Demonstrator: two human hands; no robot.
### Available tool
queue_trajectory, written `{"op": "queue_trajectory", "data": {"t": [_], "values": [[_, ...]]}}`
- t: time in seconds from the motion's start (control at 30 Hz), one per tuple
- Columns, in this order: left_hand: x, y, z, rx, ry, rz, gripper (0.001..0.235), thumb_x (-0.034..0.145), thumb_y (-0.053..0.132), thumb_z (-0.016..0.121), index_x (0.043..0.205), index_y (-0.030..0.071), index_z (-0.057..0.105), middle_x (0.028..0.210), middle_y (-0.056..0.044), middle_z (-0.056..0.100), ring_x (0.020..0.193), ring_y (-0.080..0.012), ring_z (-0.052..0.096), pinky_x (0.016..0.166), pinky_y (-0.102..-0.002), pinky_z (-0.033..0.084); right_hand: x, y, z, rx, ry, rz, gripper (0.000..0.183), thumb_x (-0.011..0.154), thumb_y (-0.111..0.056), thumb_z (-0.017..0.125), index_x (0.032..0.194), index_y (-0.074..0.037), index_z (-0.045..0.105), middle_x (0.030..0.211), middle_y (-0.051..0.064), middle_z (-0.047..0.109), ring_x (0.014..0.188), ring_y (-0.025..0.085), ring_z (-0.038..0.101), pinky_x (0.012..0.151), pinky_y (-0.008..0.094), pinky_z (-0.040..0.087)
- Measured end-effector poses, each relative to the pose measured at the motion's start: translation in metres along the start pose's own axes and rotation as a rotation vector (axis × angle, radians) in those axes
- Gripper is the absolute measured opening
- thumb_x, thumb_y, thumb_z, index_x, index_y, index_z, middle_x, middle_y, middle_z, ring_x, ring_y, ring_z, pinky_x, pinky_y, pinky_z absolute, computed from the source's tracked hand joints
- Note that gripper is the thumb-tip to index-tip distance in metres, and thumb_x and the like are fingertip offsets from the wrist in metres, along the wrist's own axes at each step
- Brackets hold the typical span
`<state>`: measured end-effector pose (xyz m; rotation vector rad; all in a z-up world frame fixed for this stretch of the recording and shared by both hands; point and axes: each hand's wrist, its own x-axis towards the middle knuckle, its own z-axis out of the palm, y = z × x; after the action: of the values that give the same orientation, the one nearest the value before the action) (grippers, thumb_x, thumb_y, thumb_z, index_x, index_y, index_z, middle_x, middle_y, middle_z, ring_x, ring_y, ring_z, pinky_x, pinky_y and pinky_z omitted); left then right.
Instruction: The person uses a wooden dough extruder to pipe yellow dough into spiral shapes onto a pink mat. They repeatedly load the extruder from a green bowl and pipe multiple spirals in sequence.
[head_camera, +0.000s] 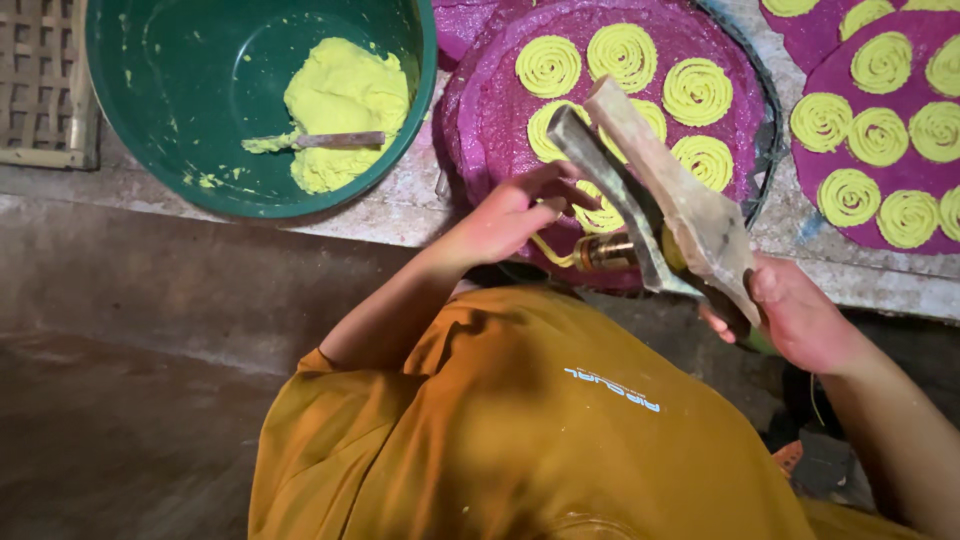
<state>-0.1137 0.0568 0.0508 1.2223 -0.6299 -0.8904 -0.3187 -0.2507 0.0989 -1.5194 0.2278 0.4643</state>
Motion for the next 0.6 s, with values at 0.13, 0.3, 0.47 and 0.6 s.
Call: {"op": "queue_trajectory", "data": {"t": [0.13,0.3,0.47,0.6], "values": [[0.013,-0.015,-0.003,0.308,-0.067,-0.191,0.045,0.101,0.004,0.052,0.146,0.004,0.049,0.100,-0.021,0.070,0.087,-0.0213,0.060,0.081,-0.035,0.045,0.007,0.006,-0.009,-0.054,0.084,-0.032,0.084,0.096,-0.076,0.039,0.108,0.004,0.065,0.077,0.012,0.065,0.064,0.019,0.060,0.057,0.033,0.049],[0.046,-0.057,-0.014,0.155,-0.066,-0.116,0.039,0.102,0.014,0.062,0.129,-0.011,0.048,0.108,-0.014,0.079,0.100,-0.0177,0.077,0.084,-0.029,0.061,0.029,0.026,-0.025,-0.076,0.158,-0.114,0.076,0.100,-0.069,0.041,0.108,0.003,0.062,0.081,0.011,0.064,0.066,0.018,0.060,0.058,0.033,0.048],[0.072,-0.080,-0.039,-0.019,0.073,-0.225,0.063,0.096,0.021,0.069,0.147,-0.002,0.041,0.114,-0.016,0.074,0.104,-0.0205,0.072,0.091,-0.033,0.059,0.047,0.040,-0.030,-0.141,0.292,-0.169,0.076,0.108,-0.067,0.035,0.102,0.003,0.063,0.078,0.011,0.064,0.066,0.019,0.061,0.060,0.033,0.047],[0.078,-0.074,-0.052,0.127,0.114,-0.287,0.059,0.096,0.024,0.063,0.149,0.007,0.044,0.121,-0.010,0.075,0.108,-0.0192,0.070,0.089,-0.034,0.057,0.045,0.040,-0.018,0.064,0.321,-0.235,0.075,0.106,-0.069,0.039,0.113,0.002,0.061,0.082,0.011,0.063,0.068,0.018,0.059,0.062,0.033,0.047]]}}
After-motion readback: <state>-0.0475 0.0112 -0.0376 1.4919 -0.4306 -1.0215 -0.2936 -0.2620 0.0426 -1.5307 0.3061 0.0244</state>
